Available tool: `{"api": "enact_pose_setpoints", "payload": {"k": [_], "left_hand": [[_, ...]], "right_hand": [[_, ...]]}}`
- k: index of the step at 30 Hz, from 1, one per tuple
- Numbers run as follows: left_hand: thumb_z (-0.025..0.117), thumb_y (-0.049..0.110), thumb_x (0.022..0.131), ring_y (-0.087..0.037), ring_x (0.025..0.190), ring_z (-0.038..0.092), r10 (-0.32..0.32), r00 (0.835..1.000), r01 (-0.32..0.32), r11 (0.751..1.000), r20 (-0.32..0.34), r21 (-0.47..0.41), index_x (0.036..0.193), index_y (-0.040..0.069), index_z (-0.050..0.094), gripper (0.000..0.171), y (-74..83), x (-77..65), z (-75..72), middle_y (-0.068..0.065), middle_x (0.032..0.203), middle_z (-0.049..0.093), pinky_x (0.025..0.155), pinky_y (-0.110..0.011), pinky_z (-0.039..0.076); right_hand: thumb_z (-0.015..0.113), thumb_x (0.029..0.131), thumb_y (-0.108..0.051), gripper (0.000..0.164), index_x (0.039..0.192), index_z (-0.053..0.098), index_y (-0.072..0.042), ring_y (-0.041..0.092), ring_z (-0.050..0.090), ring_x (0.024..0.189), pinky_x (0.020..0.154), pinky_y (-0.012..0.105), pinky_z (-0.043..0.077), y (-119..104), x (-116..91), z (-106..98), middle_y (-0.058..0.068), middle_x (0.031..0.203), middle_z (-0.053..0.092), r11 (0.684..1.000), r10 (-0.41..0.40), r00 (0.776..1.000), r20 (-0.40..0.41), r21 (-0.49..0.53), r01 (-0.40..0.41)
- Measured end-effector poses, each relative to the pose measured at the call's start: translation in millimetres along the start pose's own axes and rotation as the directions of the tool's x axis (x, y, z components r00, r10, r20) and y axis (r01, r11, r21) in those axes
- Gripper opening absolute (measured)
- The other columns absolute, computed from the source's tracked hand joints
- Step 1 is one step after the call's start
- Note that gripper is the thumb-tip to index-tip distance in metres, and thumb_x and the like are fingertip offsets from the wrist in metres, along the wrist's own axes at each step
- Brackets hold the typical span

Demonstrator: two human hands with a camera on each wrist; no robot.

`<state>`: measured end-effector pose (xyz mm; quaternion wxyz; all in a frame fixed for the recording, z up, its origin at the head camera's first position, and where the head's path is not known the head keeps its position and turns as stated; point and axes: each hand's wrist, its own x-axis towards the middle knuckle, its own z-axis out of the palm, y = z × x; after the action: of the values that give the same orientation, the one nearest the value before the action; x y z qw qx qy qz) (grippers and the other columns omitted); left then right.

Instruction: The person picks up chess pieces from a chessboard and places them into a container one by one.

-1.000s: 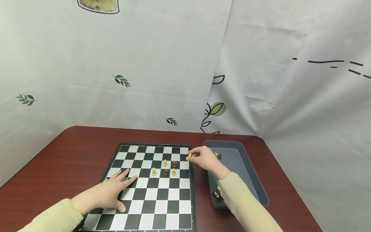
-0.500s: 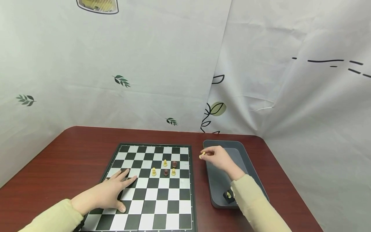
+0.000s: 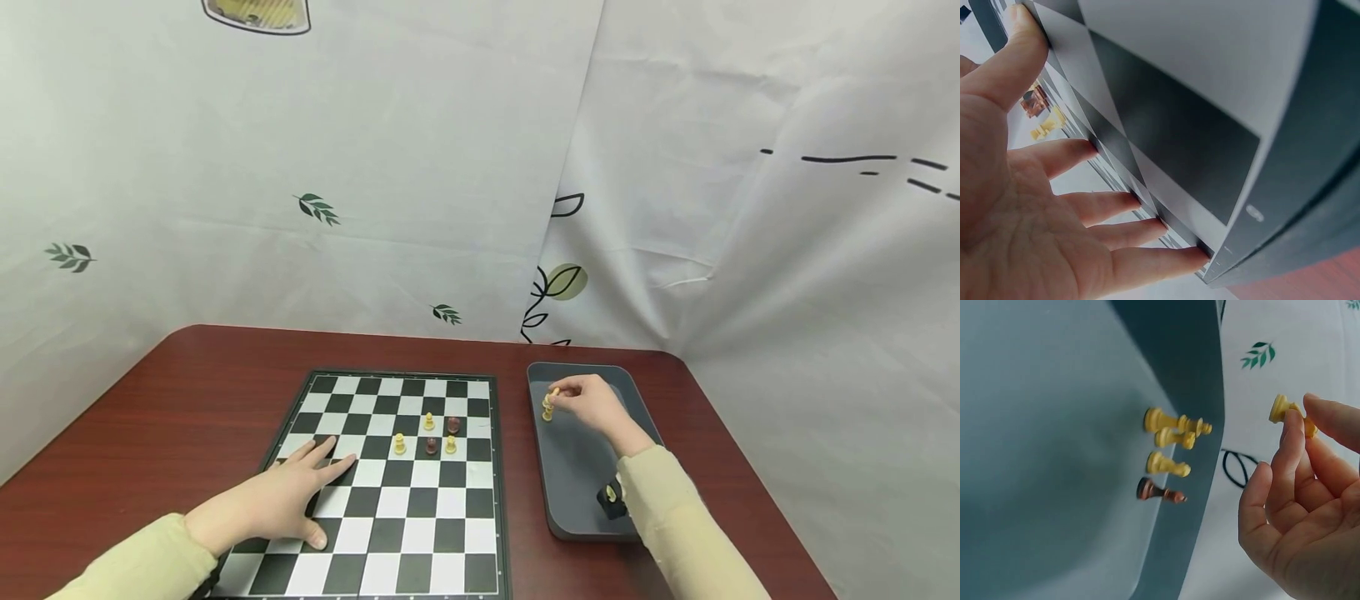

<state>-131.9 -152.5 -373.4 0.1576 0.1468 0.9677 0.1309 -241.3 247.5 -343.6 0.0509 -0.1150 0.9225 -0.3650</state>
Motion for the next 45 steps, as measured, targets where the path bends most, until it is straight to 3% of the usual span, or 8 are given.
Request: {"api": "enact_pose_setpoints", "payload": {"k": [7, 16, 32, 45], "left_hand": [[0.085, 0.046, 0.050, -0.057, 0.132, 0.025, 0.001, 1.000, -0.001, 1.000, -0.001, 0.007, 0.141, 0.010, 0.046, 0.105, 1.2, -0.2, -0.5, -0.030, 0.147, 0.030, 0.089, -0.077, 0.028], [0.085, 0.046, 0.051, -0.057, 0.133, 0.025, -0.007, 1.000, 0.007, 1.000, 0.001, 0.003, 0.141, 0.010, 0.046, 0.105, 1.9, -1.1, -0.9, -0.030, 0.147, 0.030, 0.089, -0.077, 0.029], [0.085, 0.045, 0.050, -0.057, 0.132, 0.026, -0.007, 1.000, 0.007, 1.000, -0.006, 0.004, 0.141, 0.010, 0.046, 0.105, 3.5, -2.3, -1.8, -0.030, 0.147, 0.030, 0.089, -0.077, 0.029], [0.085, 0.046, 0.050, -0.057, 0.133, 0.026, -0.013, 1.000, 0.013, 1.000, -0.002, 0.012, 0.141, 0.010, 0.046, 0.106, 3.2, -0.9, -0.9, -0.030, 0.147, 0.030, 0.089, -0.076, 0.029]], "right_hand": [[0.065, 0.090, -0.016, 0.029, 0.109, 0.068, 0.005, 0.013, 0.059, 0.079, 0.070, 0.031, 0.048, 10.7, 2.1, -3.2, 0.011, 0.092, 0.068, 0.999, 0.024, 1.000, 0.004, -0.029, -0.024], [0.064, 0.090, -0.014, 0.029, 0.109, 0.067, 0.007, 0.020, 0.060, 0.084, 0.071, 0.035, 0.049, 22.5, 5.8, -1.6, 0.015, 0.094, 0.068, 0.998, 0.050, 0.999, 0.022, -0.026, -0.050], [0.066, 0.087, -0.010, 0.028, 0.107, 0.067, 0.009, 0.015, 0.063, 0.077, 0.065, 0.029, 0.049, 34.2, 14.6, 11.9, 0.017, 0.092, 0.070, 0.996, 0.059, 0.998, 0.023, -0.065, -0.057], [0.067, 0.085, -0.009, 0.026, 0.103, 0.068, 0.010, 0.010, 0.054, 0.067, 0.059, 0.027, 0.044, 41.7, 16.3, 16.1, 0.014, 0.086, 0.070, 0.995, 0.054, 0.998, 0.030, -0.080, -0.052]]}}
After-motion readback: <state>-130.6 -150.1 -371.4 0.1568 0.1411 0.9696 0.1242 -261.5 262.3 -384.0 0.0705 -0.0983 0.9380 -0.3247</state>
